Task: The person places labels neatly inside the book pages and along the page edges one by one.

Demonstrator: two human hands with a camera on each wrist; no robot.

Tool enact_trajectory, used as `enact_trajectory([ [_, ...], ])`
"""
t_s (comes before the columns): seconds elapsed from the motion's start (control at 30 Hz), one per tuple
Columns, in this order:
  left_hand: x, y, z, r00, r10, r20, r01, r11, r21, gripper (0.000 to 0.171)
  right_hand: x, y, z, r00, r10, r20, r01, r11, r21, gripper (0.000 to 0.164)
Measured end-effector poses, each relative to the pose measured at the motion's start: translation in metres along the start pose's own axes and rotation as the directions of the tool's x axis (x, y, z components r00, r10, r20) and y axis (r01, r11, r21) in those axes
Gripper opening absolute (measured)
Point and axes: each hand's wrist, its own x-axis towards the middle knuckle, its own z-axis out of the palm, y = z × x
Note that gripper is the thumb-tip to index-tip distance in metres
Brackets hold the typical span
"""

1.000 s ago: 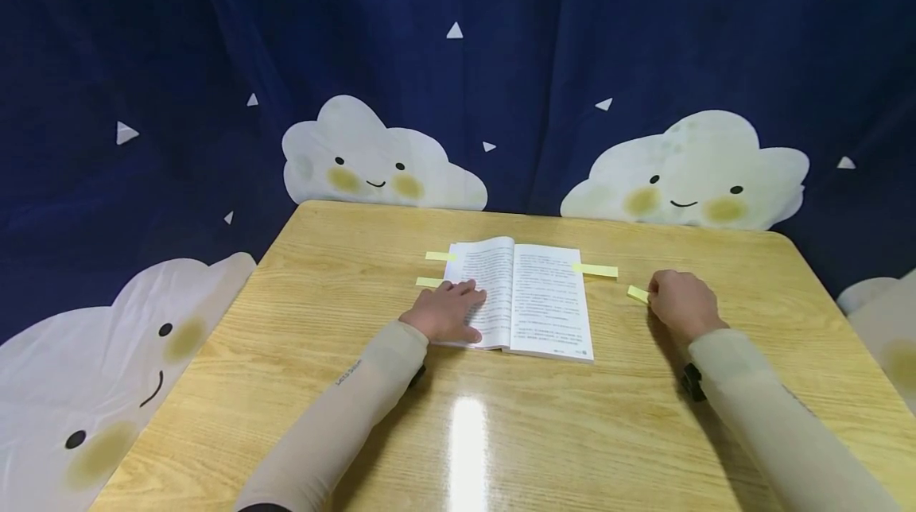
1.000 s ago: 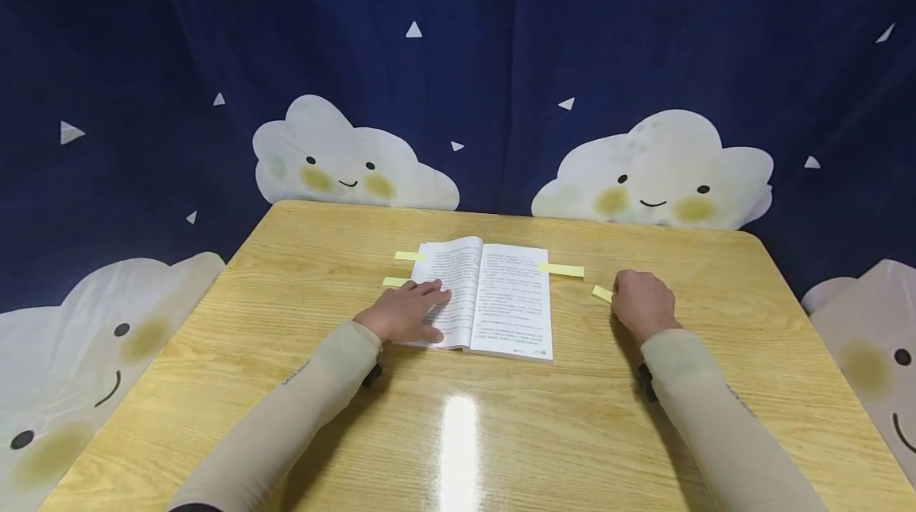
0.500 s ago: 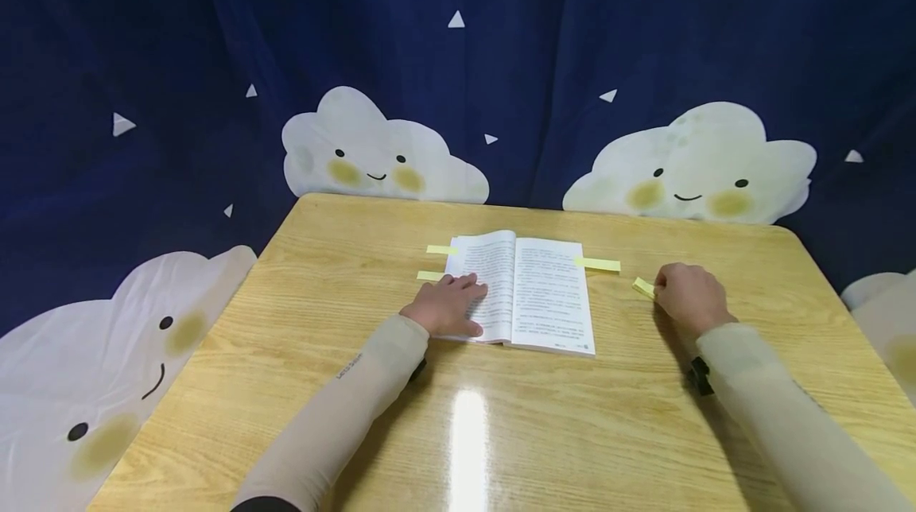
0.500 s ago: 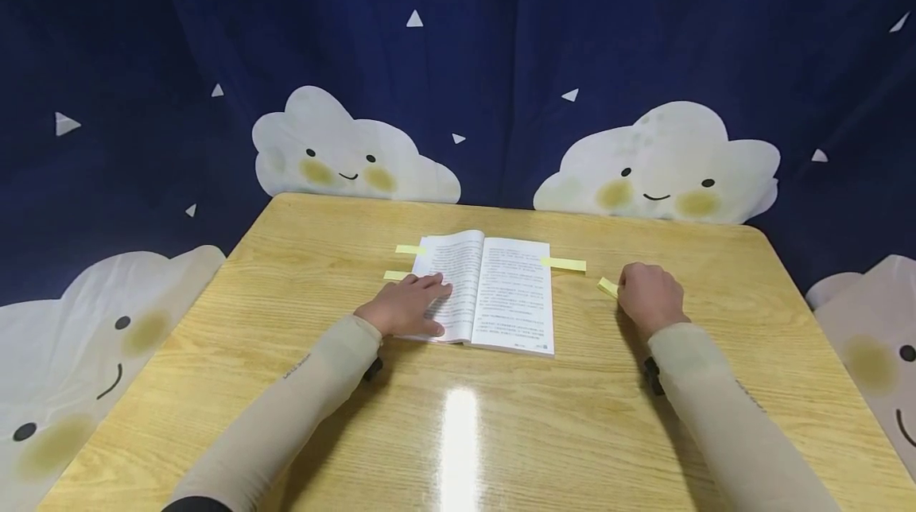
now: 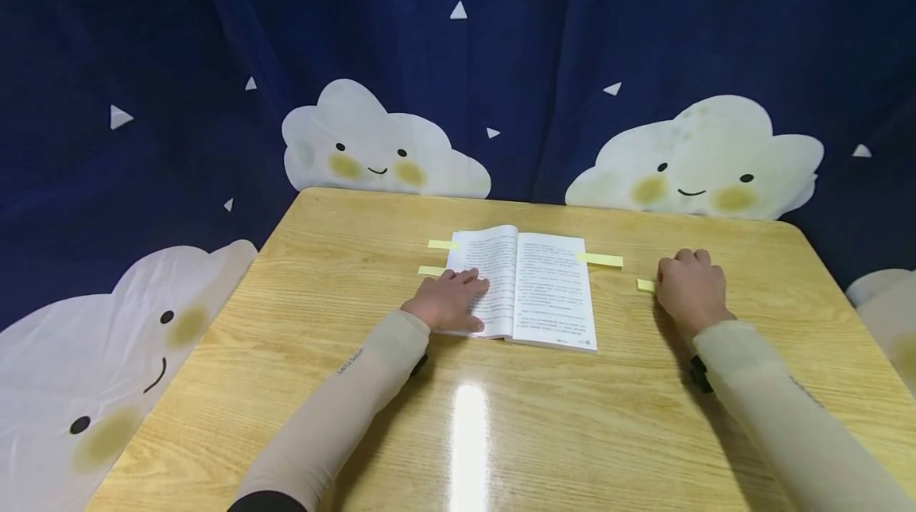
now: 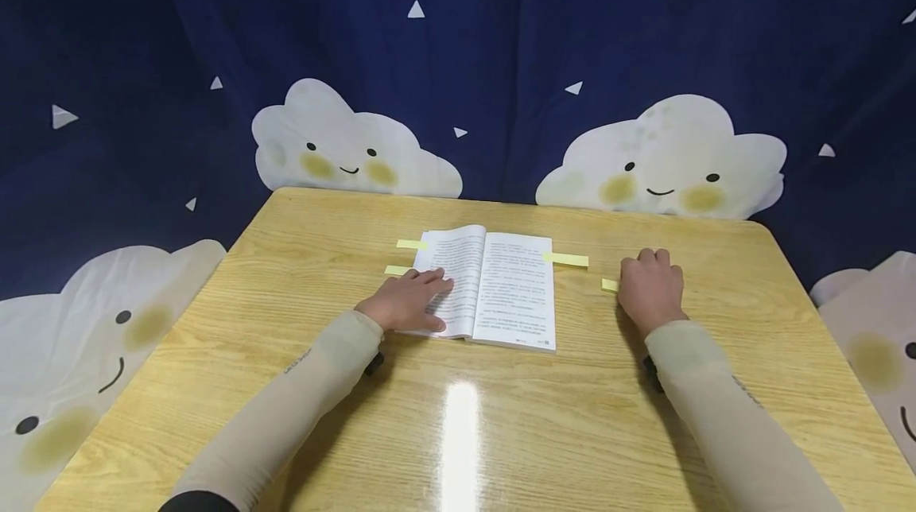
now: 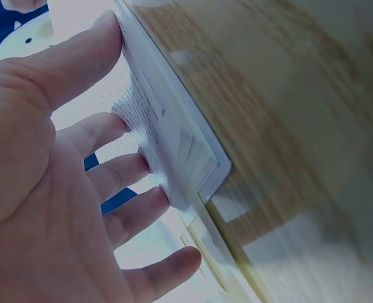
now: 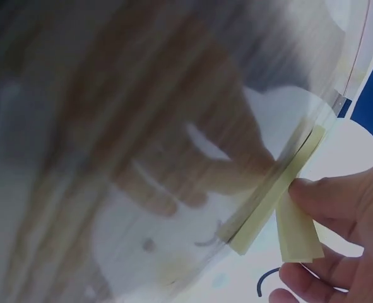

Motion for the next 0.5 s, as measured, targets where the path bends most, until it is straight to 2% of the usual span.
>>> enact_trajectory([
  [0.2,0.000,-0.001,-0.001,1.000,0.000,0.000,0.000,1.000,0.002,0.076,0.002,-0.001,-0.002,1.000,-0.009,0.017,0.009,1.000,-0.026,0.014],
  [0.37,0.000,0.000,-0.001,1.000,-0.001,0.000,0.001,1.000,-0.002,0.077,0.006,0.001,-0.007,0.991,0.006,0.135,-0.008,1.000,0.012,0.017],
  [0.5,-0.001,0.001,-0.002,1.000,-0.006,0.009,0.006,1.000,-0.003,0.078,0.008,0.003,-0.010,0.978,-0.023,0.207,0.004,0.996,0.088,0.019],
])
